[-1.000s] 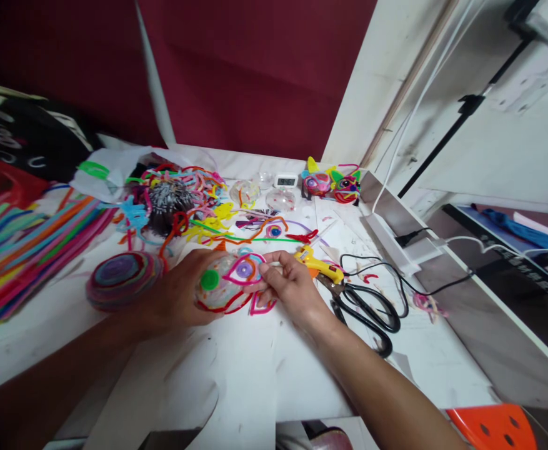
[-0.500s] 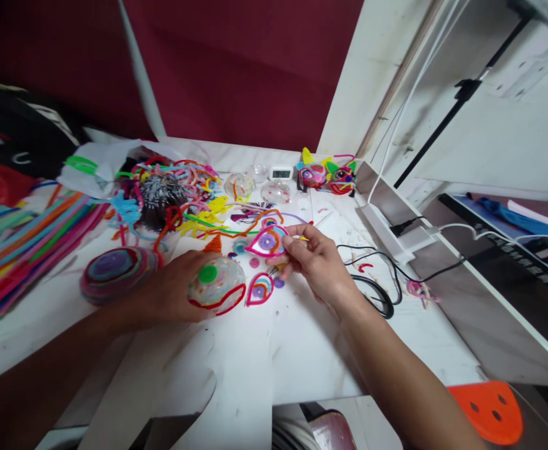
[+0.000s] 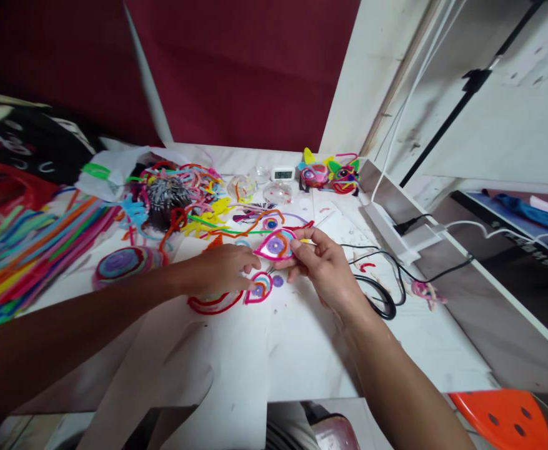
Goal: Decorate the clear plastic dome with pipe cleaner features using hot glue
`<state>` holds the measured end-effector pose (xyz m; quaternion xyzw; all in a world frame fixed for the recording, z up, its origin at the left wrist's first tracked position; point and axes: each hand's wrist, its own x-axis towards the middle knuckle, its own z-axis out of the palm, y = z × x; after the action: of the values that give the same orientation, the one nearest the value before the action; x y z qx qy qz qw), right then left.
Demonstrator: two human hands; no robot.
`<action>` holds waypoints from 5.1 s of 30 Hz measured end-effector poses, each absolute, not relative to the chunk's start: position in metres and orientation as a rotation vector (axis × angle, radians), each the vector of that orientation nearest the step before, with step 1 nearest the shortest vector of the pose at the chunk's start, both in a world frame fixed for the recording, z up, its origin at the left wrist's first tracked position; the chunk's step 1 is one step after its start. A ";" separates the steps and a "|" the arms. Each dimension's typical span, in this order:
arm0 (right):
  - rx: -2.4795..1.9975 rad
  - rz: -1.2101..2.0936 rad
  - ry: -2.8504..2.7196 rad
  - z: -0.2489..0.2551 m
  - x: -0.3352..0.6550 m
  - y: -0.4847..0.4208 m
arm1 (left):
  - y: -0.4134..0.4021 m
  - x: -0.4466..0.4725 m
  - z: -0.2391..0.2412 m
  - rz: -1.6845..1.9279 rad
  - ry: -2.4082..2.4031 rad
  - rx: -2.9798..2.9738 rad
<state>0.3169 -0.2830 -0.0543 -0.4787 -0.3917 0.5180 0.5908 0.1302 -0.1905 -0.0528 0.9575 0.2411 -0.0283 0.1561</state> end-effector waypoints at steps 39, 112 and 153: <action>-1.172 1.264 -0.846 -0.054 0.310 -0.290 | -0.177 0.058 -0.053 0.826 1.092 1.084; -1.276 1.270 -1.058 -0.092 0.251 -0.273 | -0.218 0.011 -0.105 0.651 1.148 1.289; -1.670 0.842 -1.598 -0.099 0.248 -0.282 | -0.216 0.015 -0.106 0.623 1.066 1.369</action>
<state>0.2484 -0.2823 -0.0993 -0.6399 -0.6123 0.3227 0.3339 0.0145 -0.2156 -0.1065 0.5915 0.4607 0.2693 0.6045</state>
